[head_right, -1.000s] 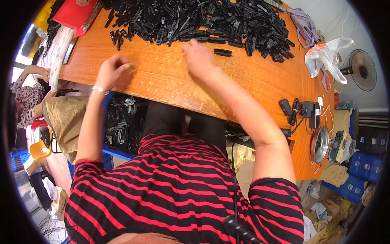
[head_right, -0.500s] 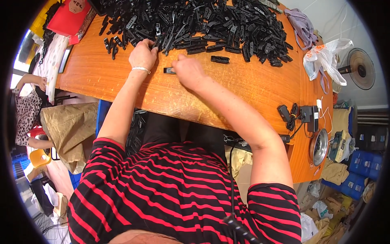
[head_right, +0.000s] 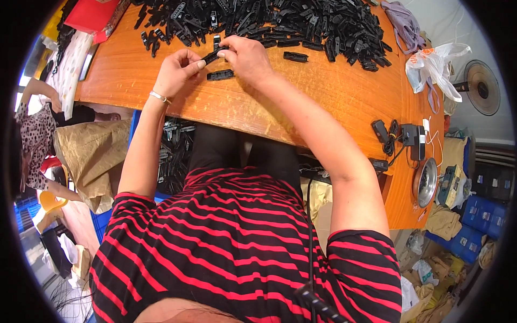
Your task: The recorder is assembling small black plastic components by snapping them together manually and placing them into a storage bin.
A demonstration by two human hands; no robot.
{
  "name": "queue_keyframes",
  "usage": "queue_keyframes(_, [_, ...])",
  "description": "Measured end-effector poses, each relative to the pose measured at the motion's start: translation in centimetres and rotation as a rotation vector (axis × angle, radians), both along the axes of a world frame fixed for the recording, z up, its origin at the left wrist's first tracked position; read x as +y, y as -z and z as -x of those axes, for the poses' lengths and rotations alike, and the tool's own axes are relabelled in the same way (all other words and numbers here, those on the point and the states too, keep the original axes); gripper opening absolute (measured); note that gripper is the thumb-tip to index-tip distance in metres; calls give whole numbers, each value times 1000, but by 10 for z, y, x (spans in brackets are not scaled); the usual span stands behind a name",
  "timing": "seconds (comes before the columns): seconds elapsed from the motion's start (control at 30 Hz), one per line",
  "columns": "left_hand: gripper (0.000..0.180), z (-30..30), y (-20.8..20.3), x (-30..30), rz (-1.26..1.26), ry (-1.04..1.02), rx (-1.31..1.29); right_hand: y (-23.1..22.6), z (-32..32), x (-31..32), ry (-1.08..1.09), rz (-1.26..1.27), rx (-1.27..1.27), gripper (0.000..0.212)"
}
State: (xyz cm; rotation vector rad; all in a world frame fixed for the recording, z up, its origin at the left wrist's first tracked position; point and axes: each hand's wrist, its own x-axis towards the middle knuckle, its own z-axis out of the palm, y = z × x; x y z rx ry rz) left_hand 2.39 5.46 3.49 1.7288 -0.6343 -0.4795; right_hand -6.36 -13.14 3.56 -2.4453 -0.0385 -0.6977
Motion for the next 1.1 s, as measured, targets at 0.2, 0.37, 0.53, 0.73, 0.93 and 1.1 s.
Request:
queue_keyframes(0.2, [10, 15, 12, 4, 71, 10, 227, -5, 18, 6, -68, -722, 510, 16])
queue_keyframes(0.37, [10, 16, 17, -5, -81, -79, 148, 0, 23, 7, -35, -777, 489, 14])
queue_keyframes(0.53, [11, 14, 17, -12, -113, -123, 151, 8, 21, 8, -15, -937, 510, 10])
queue_keyframes(0.73, [14, 8, 26, -14, -173, -125, 65, 5, 21, 12, 74, -981, 649, 13])
queue_keyframes(0.93, [18, -8, 19, -16, -327, -66, 141, -8, 10, 5, 106, -975, 862, 18])
queue_keyframes(1.1, [24, -13, 12, -17, -399, 35, 186, -7, 6, 1, 139, -881, 942, 20])
